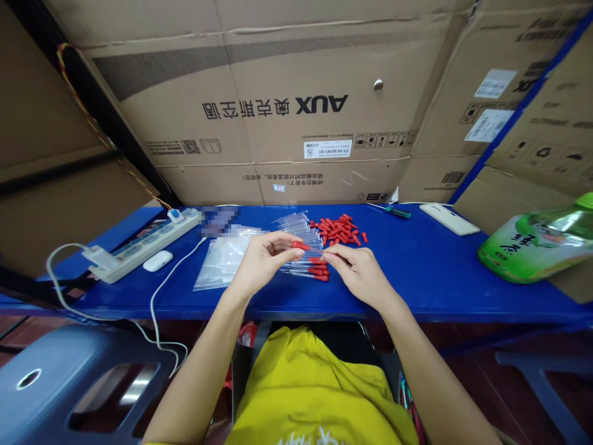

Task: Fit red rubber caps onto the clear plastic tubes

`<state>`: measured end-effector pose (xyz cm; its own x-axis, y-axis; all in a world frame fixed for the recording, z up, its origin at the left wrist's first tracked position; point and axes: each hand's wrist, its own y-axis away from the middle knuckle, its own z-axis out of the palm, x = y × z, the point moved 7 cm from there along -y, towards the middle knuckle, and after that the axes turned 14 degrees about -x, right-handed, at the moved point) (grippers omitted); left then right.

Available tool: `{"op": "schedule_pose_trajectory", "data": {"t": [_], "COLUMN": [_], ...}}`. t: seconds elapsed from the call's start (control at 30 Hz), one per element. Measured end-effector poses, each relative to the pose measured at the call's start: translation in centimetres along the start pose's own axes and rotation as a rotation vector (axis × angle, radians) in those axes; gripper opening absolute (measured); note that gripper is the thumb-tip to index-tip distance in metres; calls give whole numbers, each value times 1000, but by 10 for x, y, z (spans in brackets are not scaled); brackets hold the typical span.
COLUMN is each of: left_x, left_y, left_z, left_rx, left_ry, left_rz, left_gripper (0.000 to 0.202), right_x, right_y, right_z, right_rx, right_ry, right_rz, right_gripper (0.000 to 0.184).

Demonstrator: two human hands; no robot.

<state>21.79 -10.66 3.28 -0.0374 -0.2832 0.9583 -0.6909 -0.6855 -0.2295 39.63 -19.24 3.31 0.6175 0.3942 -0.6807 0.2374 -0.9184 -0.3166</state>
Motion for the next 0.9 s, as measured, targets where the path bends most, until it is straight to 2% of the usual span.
{"op": "schedule_pose_trajectory", "data": {"t": [0.1,0.17,0.27,0.37,0.47,0.57,0.73,0.9], "left_x": [0,1,4,4,2,5,15,22], "left_y": [0,1,1,0,0,0,2,4], "left_z": [5,7,7,4,2,1,4,8], "left_rx": [-73,-87,-74,-29,-14,-20,-54,-78], "left_ry": [-23,-36,-40,-67,-96,-126,-221,-295], "left_rz": [8,25,57,64,57,105,204,299], "left_gripper": [23,28,36,25,22,18,10,5], "right_x": [-3,-3,0,1,1,1,3,8], "right_y": [1,1,2,3,3,2,3,2], "right_z": [-2,-4,-9,-12,-12,-9,-7,-6], "right_rx": [-20,-15,-6,-18,-42,-85,-129,-191], "right_ry": [-4,19,51,62,76,69,7,-163], "right_rz": [-16,-10,6,0,-8,-9,-6,24], "right_gripper": [30,30,29,27,26,29,31,36]}}
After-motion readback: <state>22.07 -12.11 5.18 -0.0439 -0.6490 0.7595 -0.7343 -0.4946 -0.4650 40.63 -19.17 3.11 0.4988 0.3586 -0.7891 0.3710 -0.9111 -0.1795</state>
